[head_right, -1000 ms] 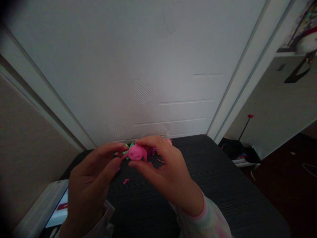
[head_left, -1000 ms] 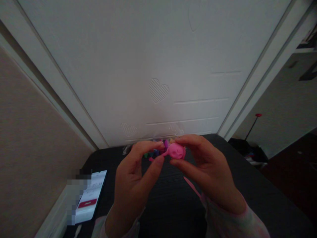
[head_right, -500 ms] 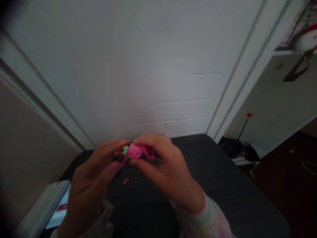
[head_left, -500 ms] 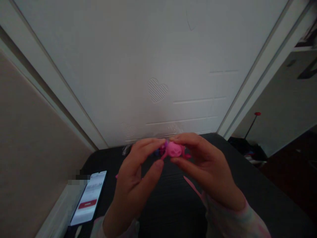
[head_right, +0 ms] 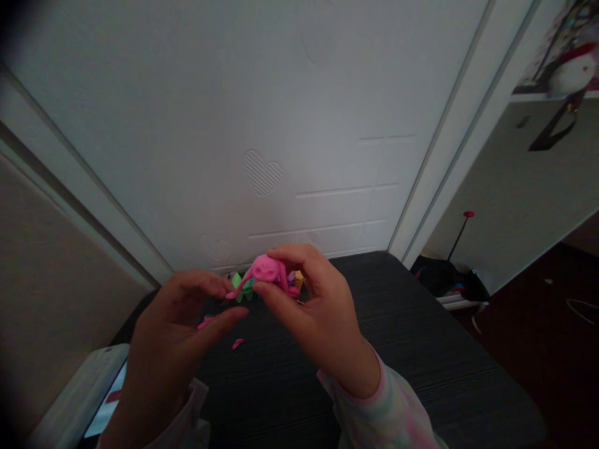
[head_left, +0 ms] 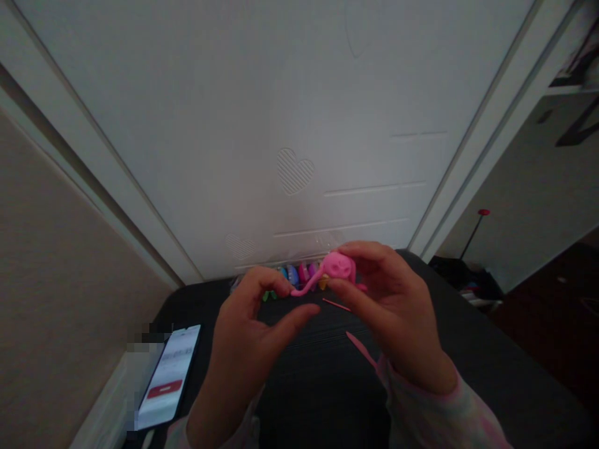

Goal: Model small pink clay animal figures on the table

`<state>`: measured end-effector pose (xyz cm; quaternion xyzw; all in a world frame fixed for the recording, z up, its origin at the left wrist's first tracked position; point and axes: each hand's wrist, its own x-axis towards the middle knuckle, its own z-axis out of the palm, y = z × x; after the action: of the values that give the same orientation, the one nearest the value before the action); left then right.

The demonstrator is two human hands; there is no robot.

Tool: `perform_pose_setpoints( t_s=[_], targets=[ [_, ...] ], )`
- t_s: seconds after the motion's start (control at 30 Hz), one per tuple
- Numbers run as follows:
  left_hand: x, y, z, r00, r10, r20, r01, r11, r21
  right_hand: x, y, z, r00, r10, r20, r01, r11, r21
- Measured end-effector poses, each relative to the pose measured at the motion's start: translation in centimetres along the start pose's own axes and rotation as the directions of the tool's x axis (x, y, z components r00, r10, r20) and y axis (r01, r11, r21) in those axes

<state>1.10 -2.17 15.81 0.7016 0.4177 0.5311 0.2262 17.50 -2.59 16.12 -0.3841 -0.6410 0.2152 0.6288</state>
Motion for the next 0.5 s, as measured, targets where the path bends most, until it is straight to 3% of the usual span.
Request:
perform_pose_setpoints(
  t_s=[0.3,0.5],
  targets=[
    [-0.1,0.0,1.3,0.979,-0.054,-0.194,0.045,0.998,-0.053,-0.1,0.0,0.1,0.999,0.012,-0.044,-0.009,0.998,0.061],
    [0.0,0.7,1.8,0.964,-0.08,-0.253,0.073,0.997,-0.035,-0.1,0.0,0.1,0.998,0.002,-0.059,0.001,0.999,0.042]
  ],
)
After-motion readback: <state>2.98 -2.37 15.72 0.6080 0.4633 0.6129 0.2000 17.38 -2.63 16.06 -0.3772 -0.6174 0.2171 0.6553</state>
